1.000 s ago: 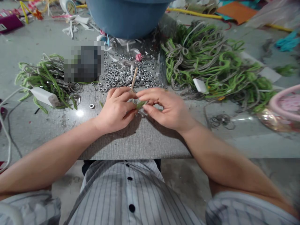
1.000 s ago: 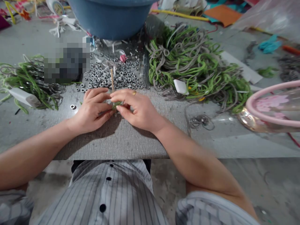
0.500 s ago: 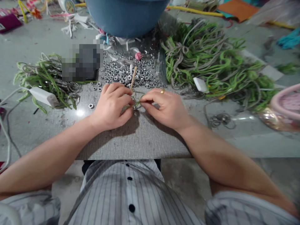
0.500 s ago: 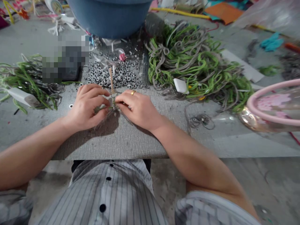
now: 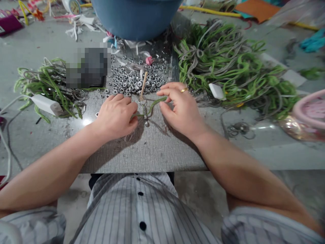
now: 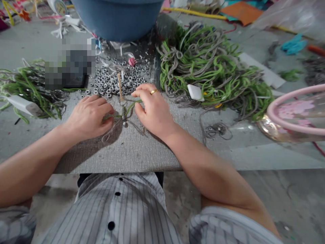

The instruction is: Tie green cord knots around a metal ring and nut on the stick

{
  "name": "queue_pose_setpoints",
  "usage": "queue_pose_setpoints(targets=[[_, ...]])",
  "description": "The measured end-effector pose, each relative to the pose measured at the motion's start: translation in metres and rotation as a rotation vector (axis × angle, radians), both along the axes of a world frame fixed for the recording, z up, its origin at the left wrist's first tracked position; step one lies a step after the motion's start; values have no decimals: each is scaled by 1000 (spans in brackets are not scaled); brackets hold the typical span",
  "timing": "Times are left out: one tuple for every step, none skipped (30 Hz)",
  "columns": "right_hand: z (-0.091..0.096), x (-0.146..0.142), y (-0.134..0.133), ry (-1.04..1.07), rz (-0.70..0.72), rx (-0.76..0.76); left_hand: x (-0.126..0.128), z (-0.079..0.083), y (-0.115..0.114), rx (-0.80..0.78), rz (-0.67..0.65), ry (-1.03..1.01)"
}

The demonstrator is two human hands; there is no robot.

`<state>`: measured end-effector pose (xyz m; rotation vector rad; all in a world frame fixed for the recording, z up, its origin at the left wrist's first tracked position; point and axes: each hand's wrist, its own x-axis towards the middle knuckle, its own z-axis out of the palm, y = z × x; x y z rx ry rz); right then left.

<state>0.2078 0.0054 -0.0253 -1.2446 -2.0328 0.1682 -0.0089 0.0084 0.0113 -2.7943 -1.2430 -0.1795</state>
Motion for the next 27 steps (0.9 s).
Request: queue_pose_setpoints(targets=[[0, -1, 0, 6, 10, -2, 1, 3, -1, -20, 21, 46], [0, -1, 0, 11, 19, 1, 2, 5, -2, -40, 49, 94], [-1, -2, 0, 13, 28, 5, 2, 6, -2, -56, 65, 127], [-1, -2, 1, 14, 36, 8, 2, 7, -2, -72, 82, 154], [-1, -2, 1, 13, 44, 6, 2, 8, -2, -86, 93, 172], [-1, -2, 1, 10, 52, 1, 1, 8, -2, -101, 100, 184], [-1, -2, 1, 7, 60, -7, 0, 8, -1, -116, 106, 197], [-1, -1, 1, 5, 66, -14, -1, 8, -1, -128, 113, 209], [-1, -1, 1, 5, 71, -20, -1, 8, -1, -138, 119, 221], [-1, -1, 1, 4, 75, -23, -2, 9, 0, -150, 123, 235], [0, -1, 0, 4, 77, -24, -3, 9, 0, -167, 127, 251], [0, -1, 0, 4, 78, -23, -3, 11, 0, -185, 134, 266], [0, -2, 0, 4, 79, -19, -3, 12, 0, -207, 144, 279], [0, -2, 0, 5, 82, -13, -4, 13, 1, -231, 158, 290], [-1, -2, 0, 9, 87, -5, -3, 14, 1, -258, 178, 299], [-1, -2, 0, 13, 94, 4, -3, 15, 2, -285, 202, 295], [-1, -2, 0, 17, 102, 11, -3, 17, 3, -315, 222, 273], [-1, -2, -1, 21, 110, 17, -3, 18, 4, -351, 236, 226], [0, -3, -1, 25, 119, 22, -2, 19, 5, -390, 248, 153], [1, -3, -1, 30, 129, 27, -2, 19, 6, -436, 260, 54], [2, -4, -2, 35, 139, 30, -1, 20, 7, -492, 274, -65], [3, -4, -3, 40, 151, 32, 0, 21, 7, -565, 294, -190], [4, -4, -3, 42, 167, 32, 1, 21, 7, -657, 321, -311], [6, -5, -4, 42, 186, 32, 2, 20, 7, -758, 350, -426], [7, -5, -5, 40, 209, 29, 4, 19, 6, -863, 378, -528], [8, -6, -5, 37, 233, 23, 6, 18, 6, -958, 404, -618], [9, -6, -6, 34, 259, 15, 7, 17, 5, -1038, 427, -691]])
